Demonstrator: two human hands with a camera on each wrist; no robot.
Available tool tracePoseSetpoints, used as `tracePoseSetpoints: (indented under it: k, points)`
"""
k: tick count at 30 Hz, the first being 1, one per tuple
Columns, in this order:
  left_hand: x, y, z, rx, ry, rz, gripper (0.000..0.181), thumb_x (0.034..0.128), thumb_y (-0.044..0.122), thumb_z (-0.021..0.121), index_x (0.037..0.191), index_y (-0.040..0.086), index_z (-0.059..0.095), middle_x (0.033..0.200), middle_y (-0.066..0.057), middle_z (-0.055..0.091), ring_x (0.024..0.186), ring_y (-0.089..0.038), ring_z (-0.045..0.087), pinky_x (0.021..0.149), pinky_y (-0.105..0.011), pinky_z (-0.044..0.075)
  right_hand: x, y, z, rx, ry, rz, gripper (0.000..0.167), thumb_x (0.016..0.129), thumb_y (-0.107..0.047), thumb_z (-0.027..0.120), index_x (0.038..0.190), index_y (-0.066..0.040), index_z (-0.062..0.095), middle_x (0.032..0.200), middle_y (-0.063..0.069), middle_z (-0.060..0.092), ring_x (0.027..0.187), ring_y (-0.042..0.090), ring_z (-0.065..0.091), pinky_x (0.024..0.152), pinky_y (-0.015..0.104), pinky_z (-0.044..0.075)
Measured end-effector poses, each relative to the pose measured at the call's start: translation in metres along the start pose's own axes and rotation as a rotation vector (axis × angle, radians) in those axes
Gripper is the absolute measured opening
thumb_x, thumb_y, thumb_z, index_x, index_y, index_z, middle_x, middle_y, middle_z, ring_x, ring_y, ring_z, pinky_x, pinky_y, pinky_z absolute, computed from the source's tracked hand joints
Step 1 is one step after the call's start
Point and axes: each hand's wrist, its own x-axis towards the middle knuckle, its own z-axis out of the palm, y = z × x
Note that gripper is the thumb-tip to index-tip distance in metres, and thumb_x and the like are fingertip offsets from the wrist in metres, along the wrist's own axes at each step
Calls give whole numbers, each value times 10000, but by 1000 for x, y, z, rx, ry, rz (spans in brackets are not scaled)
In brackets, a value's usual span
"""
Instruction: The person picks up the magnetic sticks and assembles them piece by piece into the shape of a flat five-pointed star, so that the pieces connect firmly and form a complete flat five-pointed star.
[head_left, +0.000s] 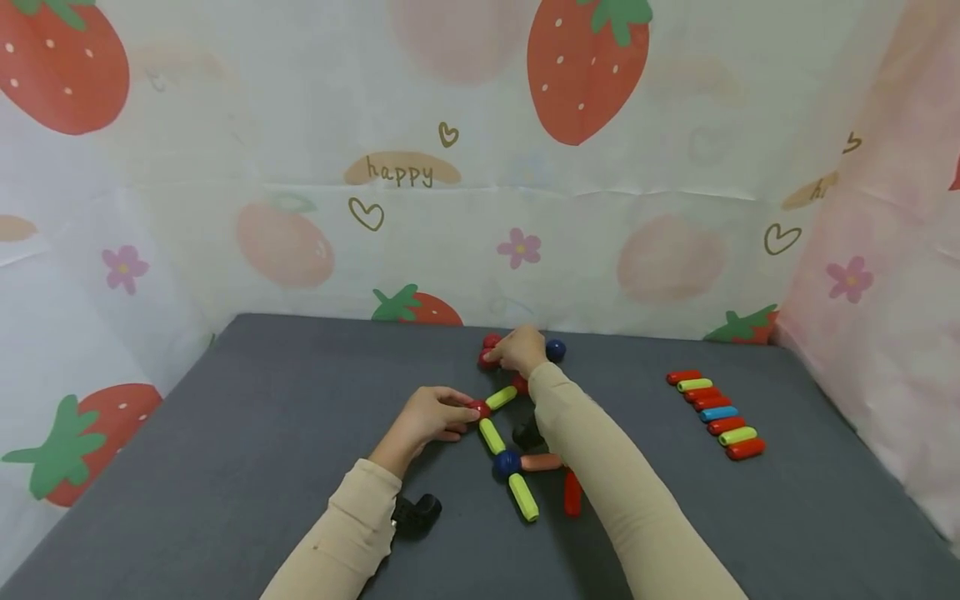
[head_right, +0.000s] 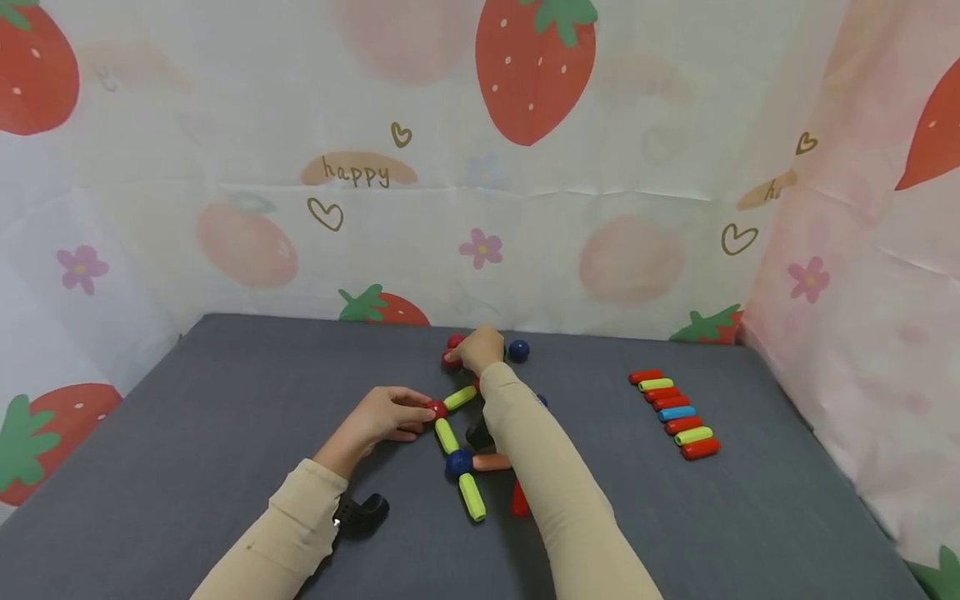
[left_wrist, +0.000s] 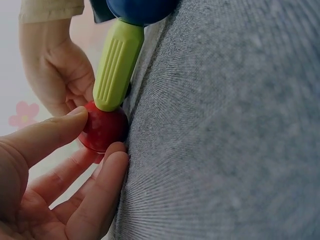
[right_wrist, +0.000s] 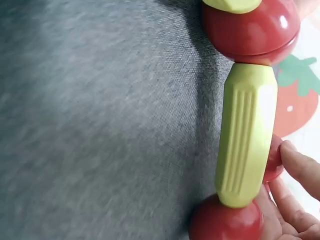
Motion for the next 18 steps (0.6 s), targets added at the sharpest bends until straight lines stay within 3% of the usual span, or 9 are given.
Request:
tracePoseSetpoints:
  k: [9, 14, 18]
  points:
    - [-3, 4, -4, 13, -28, 12, 295, 890, 185, 754, 1138, 31, 715, 1075, -149, 733, 841, -202, 720, 756, -334, 617, -19, 8, -21, 116, -122, -89, 331, 874, -148, 769, 1154, 18, 713, 1249, 181, 665, 1091, 285, 696, 953, 369, 564]
    - [0, 3, -1, 18, -7, -3, 282, 895, 171, 747, 1142, 38, 717, 1091, -152, 733, 846, -197, 716, 776, -343, 615, -38, 14, -38, 77, -121, -82, 351, 874, -241, 775, 1162, -46, 728, 1293, 140, 655, 1132, 283, 667, 1037, 427, 513]
    - [0, 3, 1, 23, -4, -7, 289, 898, 168, 744, 1149, 30, 711, 1092, -152, 732, 832, -187, 712, 772, -345, 615, -55, 23, -50, 104, -141, -70, 343, 869, -218, 781, 1167, -56, 729, 1320, 136, 637, 1155, 278, 653, 1041, 434, 510]
